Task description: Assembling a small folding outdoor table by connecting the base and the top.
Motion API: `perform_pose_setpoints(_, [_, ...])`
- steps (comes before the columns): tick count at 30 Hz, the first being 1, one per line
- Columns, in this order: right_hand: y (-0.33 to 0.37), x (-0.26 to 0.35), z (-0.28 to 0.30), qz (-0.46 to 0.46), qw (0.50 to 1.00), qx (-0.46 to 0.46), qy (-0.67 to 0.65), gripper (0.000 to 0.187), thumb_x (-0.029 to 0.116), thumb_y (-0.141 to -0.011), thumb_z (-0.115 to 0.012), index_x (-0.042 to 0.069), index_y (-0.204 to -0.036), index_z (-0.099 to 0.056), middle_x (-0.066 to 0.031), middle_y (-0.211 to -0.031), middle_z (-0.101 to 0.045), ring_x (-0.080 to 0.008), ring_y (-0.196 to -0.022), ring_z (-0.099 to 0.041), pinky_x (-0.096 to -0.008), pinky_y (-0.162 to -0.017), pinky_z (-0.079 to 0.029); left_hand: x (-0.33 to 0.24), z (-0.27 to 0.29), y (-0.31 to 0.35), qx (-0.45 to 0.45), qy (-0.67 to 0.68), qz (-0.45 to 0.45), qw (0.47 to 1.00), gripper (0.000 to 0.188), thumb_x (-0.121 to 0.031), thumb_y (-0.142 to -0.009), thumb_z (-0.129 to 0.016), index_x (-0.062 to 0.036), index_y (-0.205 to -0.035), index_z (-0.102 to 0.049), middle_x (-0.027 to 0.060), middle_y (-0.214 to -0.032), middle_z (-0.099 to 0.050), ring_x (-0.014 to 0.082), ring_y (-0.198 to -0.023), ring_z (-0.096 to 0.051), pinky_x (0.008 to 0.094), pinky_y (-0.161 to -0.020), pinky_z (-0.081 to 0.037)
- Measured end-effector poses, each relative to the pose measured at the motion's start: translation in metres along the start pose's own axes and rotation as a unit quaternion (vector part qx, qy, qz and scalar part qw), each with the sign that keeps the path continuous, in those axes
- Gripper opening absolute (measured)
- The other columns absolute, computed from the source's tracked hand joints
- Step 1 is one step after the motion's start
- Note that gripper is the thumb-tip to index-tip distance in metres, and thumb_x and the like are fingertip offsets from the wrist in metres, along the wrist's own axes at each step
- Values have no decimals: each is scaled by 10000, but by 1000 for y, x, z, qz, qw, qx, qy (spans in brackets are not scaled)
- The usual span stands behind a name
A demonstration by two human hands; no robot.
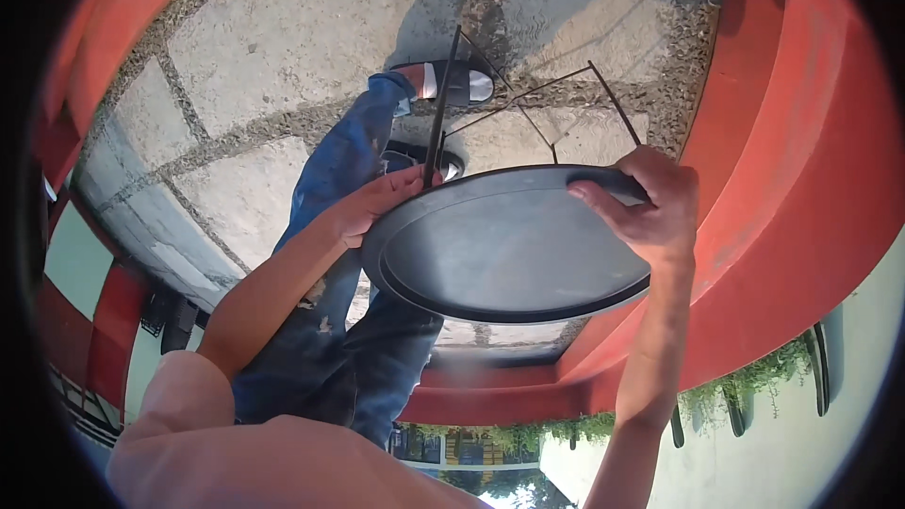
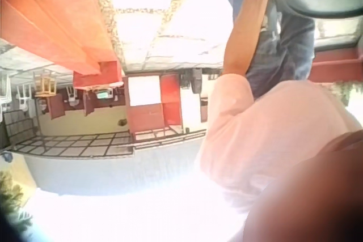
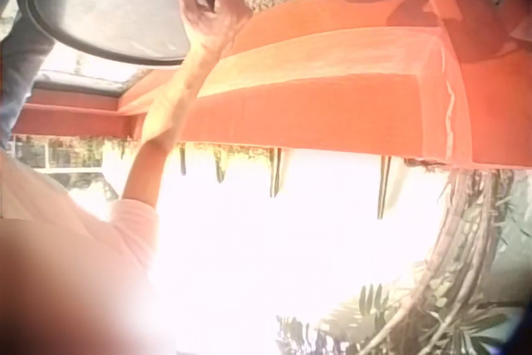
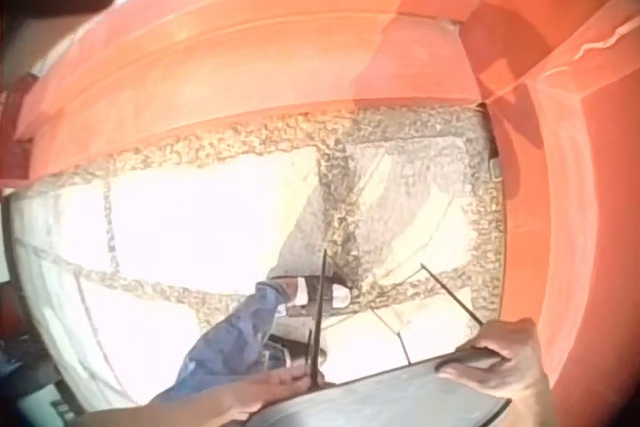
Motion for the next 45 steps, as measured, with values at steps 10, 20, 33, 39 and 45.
perform_pose_setpoints(10, [32,9,4,10,1000,-17,-13,388,294,-535,-859,42,-682,-603,-62,-627,-635,-145,-488,-585,-234,-438,-419,15,-12,2,48,8,46,998,259,-225,-946,-484,-57,-1144,-478,120,-1194,-561,159,-1107,-525,296,-933,-419])
perform_pose_setpoints(20, [49,13,5,52,997,-64,8,481,399,-577,-838,60,-640,-503,-50,-596,-618,-183,-537,-634,-233,-462,-430,19,-16,6,69,-13,21,997,207,-236,-946,-481,-70,-1069,-500,127,-1173,-572,183,-1117,-523,308,-941,-415])
perform_pose_setpoints(33, [14,23,2,18,997,66,-18,377,272,-575,-818,41,-702,-548,-87,-706,-618,-194,-540,-606,-282,-428,-447,10,-17,7,7,-55,8,998,244,-293,-910,-536,-74,-992,-468,85,-1017,-578,308,-1231,-436,386,-1007,-367])
perform_pose_setpoints(39, [-2,95,-49,145,985,97,5,146,112,-686,-643,52,-795,-566,-12,-702,-541,-138,-636,-578,-269,-550,-437,14,-23,7,26,-35,21,999,245,-243,-931,-517,-48,-1078,-505,59,-1103,-579,122,-1041,-543,281,-900,-434])
perform_pose_setpoints(45, [11,123,-35,162,975,148,21,153,138,-661,-646,44,-763,-580,-53,-727,-555,-168,-698,-619,-239,-619,-532,23,-28,6,40,107,48,992,248,-302,-918,-519,-93,-1037,-463,37,-964,-476,224,-1213,-400,509,-973,-408])
Point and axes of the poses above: each hand's wrist, its own y-axis away from the middle knuckle, its own z-axis out of the back of the hand, x = y × z, the point moved 3 cm from there along -y, towards the middle knuckle
